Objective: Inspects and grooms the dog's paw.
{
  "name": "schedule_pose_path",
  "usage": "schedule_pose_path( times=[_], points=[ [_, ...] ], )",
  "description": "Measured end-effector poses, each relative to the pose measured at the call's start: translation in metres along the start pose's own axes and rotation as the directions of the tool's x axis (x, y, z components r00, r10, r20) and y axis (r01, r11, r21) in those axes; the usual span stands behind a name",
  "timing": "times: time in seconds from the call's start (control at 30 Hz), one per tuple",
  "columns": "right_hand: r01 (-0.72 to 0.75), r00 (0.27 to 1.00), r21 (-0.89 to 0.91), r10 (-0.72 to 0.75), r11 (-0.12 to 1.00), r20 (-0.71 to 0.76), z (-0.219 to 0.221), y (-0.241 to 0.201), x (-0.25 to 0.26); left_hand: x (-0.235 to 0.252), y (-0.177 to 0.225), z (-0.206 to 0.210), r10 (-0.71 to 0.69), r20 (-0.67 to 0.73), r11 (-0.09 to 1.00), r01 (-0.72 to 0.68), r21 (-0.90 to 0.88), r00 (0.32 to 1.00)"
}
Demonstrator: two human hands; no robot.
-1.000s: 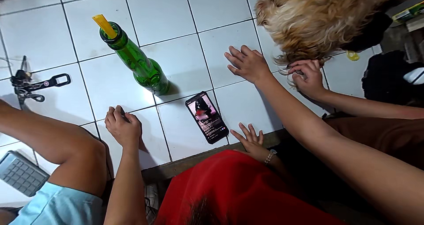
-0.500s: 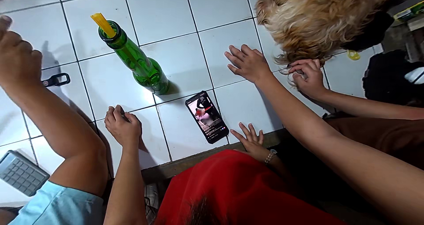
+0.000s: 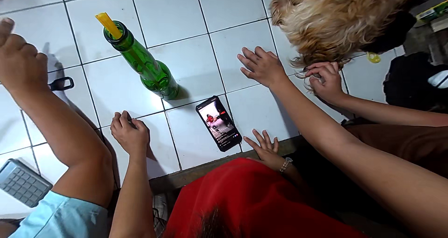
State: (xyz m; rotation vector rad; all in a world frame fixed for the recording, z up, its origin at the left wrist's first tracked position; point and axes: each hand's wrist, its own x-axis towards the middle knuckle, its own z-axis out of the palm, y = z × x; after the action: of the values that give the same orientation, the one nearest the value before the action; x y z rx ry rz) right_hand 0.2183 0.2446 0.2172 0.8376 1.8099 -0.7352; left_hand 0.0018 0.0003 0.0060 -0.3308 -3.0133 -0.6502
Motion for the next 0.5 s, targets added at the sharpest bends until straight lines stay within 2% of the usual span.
schedule_pose_path(
  times=[0.5],
  points=[
    [-0.002,1.0,-0.015,0.002,1.0,0.011,-0.0024,-0.0018,-0.0018,0.0002,-0.0013,0.0017,-0.005,-0.008,1.0,0.005,-0.001,1.0]
  ],
)
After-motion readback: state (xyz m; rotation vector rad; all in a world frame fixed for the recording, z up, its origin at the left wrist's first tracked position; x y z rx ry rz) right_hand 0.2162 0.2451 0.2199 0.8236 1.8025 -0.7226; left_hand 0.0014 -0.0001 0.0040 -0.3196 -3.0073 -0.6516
